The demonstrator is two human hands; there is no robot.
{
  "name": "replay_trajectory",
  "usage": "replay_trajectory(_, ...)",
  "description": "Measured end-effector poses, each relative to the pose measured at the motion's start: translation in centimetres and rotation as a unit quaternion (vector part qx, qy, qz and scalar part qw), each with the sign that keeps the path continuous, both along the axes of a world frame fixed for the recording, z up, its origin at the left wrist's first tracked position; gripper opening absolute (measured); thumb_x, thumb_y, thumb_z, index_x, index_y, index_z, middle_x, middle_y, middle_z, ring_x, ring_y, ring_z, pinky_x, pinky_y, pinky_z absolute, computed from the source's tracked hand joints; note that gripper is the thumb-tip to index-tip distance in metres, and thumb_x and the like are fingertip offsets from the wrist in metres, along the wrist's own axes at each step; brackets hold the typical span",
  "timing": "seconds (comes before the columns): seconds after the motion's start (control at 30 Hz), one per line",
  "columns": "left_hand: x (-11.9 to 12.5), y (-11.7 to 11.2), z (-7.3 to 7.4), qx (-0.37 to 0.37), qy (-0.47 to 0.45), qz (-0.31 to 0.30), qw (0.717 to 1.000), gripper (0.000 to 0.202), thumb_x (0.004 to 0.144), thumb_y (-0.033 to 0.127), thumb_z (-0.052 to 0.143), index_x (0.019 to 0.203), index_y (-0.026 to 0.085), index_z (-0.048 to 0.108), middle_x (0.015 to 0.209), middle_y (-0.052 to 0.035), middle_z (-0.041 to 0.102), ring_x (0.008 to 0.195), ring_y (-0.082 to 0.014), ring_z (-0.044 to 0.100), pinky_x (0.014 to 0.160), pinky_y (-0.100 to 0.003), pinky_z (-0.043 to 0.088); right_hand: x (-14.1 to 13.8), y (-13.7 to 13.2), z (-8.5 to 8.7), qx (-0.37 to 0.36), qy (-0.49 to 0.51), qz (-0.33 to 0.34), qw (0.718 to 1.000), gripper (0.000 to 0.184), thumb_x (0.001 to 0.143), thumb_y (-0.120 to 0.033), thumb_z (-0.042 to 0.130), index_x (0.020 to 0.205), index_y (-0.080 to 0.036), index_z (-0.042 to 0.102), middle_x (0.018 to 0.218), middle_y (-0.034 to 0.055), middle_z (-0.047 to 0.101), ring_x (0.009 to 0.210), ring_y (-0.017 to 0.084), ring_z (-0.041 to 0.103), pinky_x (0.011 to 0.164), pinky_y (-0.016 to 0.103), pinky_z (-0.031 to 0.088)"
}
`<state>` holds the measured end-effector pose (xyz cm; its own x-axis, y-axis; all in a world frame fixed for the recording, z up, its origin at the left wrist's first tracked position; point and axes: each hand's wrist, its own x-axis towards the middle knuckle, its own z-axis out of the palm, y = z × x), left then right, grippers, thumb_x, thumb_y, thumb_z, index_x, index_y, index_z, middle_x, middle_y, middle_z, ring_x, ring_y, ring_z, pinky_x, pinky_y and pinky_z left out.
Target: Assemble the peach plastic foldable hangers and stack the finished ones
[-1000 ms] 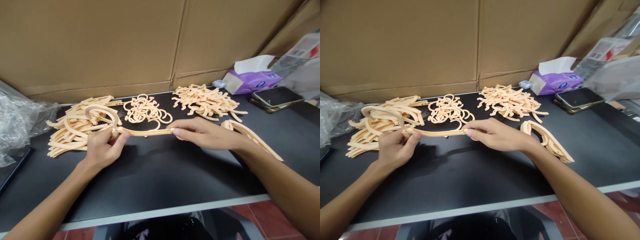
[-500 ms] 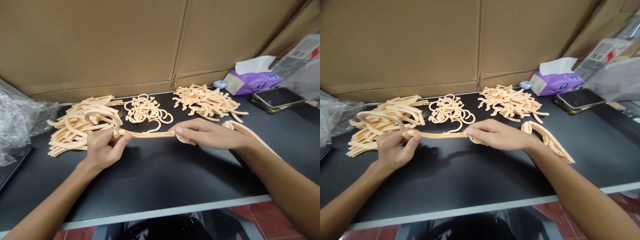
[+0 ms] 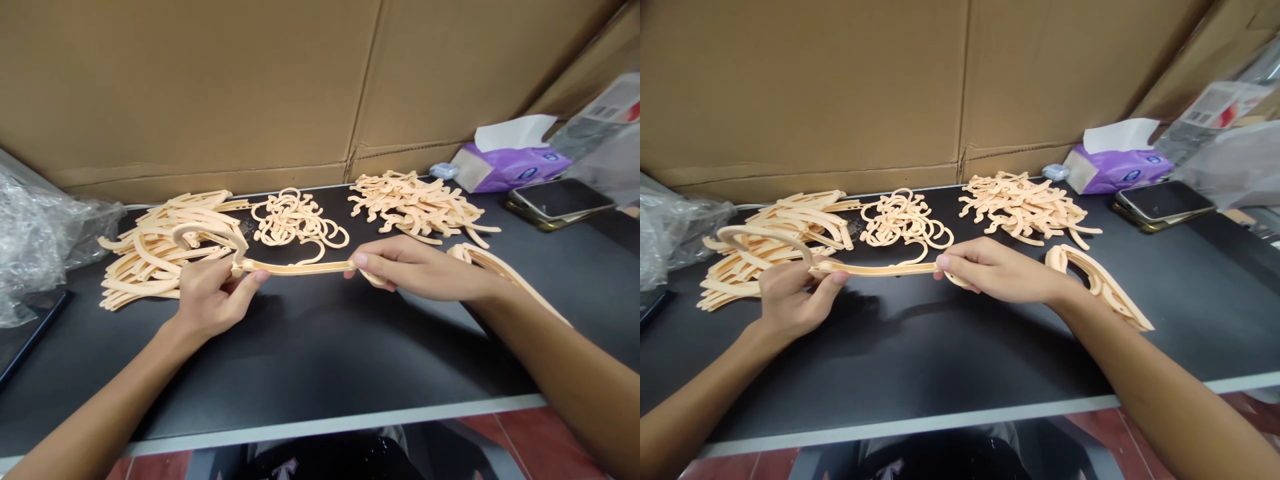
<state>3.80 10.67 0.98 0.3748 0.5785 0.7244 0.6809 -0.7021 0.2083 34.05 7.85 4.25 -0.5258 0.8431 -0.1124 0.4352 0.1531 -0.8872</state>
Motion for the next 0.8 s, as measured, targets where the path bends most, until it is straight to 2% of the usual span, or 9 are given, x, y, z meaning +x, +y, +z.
replay_trajectory(0.13,0.11,0.01,0.06,0.02,-0.007,-0.017,1.0,0.05,0.088,0.032,0.061,0.048,0.02,0.034,0.043,0.0061,0.033,0.039,-0.0079,0.031,0.043,-0.026,0.027,-0.22,-0.11,-0.14,0.032,0.004,-0.014,0.999,0.049,0.098,-0.058,0.046,0.084,-0.015,0.066,0.06,-0.0053,0.041,0.054,0.009,0.036,0.052,0.024,0.03)
replay_trajectory(0.27,0.1,0.04,0.06,-0.006,0.0,0.008,1.0,0.054,0.09,0.039,0.058,0.047,0.02,0.031,0.041,0.0061,0.03,0.038,-0.0078,0.028,0.043,-0.027,0.026,-0.34,-0.23,-0.26,0.046,0.015,-0.02,0.999,0.05,0.097,-0.059,0.048,0.081,-0.015,0.066,0.06,-0.0052,0.04,0.055,0.009,0.035,0.052,0.024,0.029)
replay_trajectory(0.43,0.03,0.09,0.04,-0.016,-0.009,0.034,0.999,0.056,0.089,0.044,0.055,0.045,0.02,0.032,0.039,0.0054,0.029,0.037,-0.0076,0.027,0.042,-0.026,0.025,-0.3,-0.23,-0.37,0.002,0.05,-0.01,0.999,0.048,0.095,-0.059,0.052,0.081,-0.015,0.064,0.058,-0.0062,0.038,0.052,0.008,0.03,0.048,0.024,0.024)
replay_trajectory(0.6,-0.06,0.14,0.03,0.001,-0.025,0.004,1.0,0.056,0.088,0.041,0.059,0.045,0.02,0.031,0.039,0.0055,0.031,0.037,-0.0074,0.028,0.042,-0.026,0.025,-0.32,-0.34,-0.25,-0.048,0.082,0.006,0.995,0.048,0.093,-0.059,0.056,0.079,-0.014,0.066,0.055,-0.0069,0.036,0.049,0.007,0.026,0.047,0.025,0.021)
replay_trajectory(0.8,-0.2,0.17,-0.03,0.002,-0.026,-0.003,1.0,0.054,0.09,0.038,0.059,0.046,0.019,0.032,0.039,0.006,0.031,0.037,-0.0065,0.028,0.042,-0.025,0.026,-0.29,-0.55,-0.03,-0.067,0.091,0.023,0.993,0.048,0.092,-0.059,0.058,0.081,-0.013,0.069,0.055,-0.006,0.038,0.051,0.007,0.029,0.047,0.026,0.019)
